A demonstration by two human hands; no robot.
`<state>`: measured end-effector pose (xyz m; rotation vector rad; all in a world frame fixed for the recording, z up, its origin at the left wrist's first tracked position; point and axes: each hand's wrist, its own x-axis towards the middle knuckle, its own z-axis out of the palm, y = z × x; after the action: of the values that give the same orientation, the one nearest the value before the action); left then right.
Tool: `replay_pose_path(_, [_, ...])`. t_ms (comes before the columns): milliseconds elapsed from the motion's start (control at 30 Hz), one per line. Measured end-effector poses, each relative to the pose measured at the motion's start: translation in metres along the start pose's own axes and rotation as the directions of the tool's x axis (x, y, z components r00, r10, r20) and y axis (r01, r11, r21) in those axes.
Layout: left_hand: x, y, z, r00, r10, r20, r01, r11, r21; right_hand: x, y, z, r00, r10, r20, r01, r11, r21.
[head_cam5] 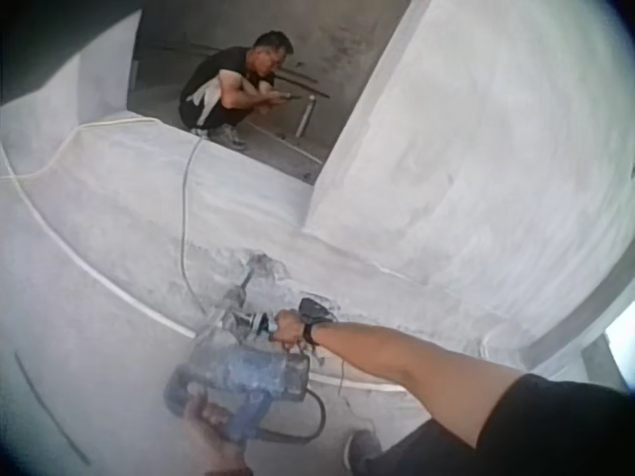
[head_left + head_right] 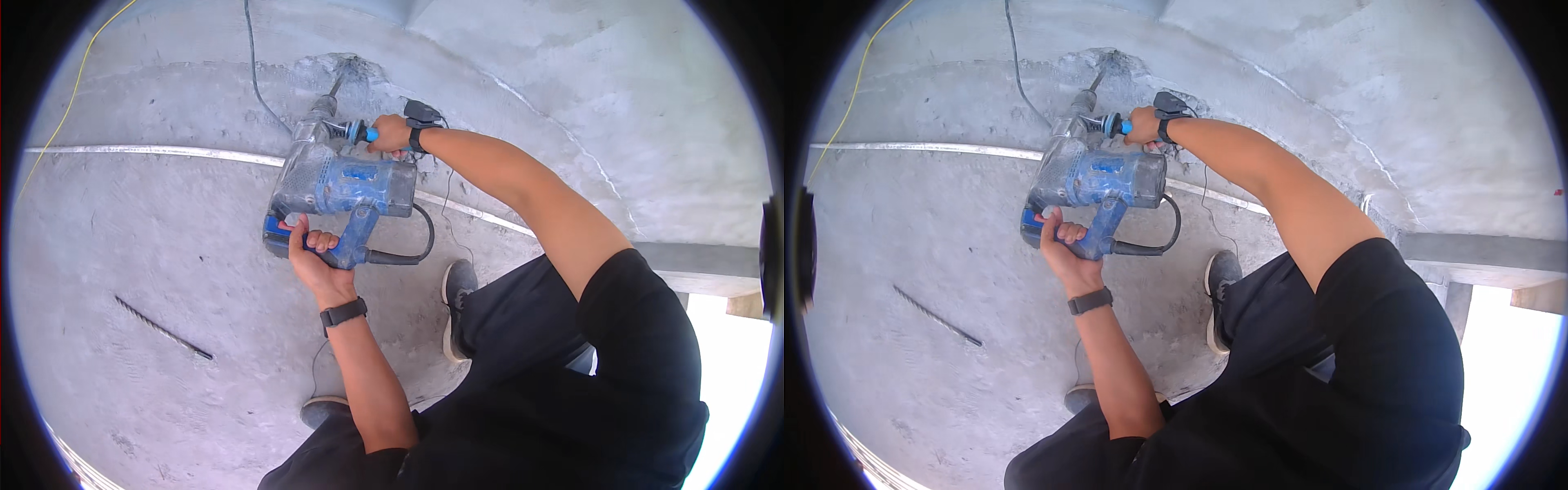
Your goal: The person uses a rotary hammer drill to create a hole in a concrete wall.
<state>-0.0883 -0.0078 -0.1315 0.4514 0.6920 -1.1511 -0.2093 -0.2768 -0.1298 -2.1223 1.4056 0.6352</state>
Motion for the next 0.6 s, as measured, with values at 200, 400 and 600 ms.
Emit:
replay_pose_path(200, [0.0,-0.005,0.0,1.0,-0.011,0.009,0.011,1.0,-0.002,0.0,-0.002,0.002,0.997,0.033,-0.066,-0.033,0.999,0.004])
replay_pose_path(400, [-0.006,0.015,-0.006,1.0,0.013,-0.02,-0.013,1.0,-0.028,0.005,-0.033,0.016,0.993,0.018,-0.117,-0.036,0.988,-0.15])
replay_pose_path(600, [-0.012,0.0,0.002,0.994,-0.088,0.071,0.091,0.995,-0.033,0.009,0.02,0.013,0.981,0.018,-0.193,-0.043,0.991,-0.126])
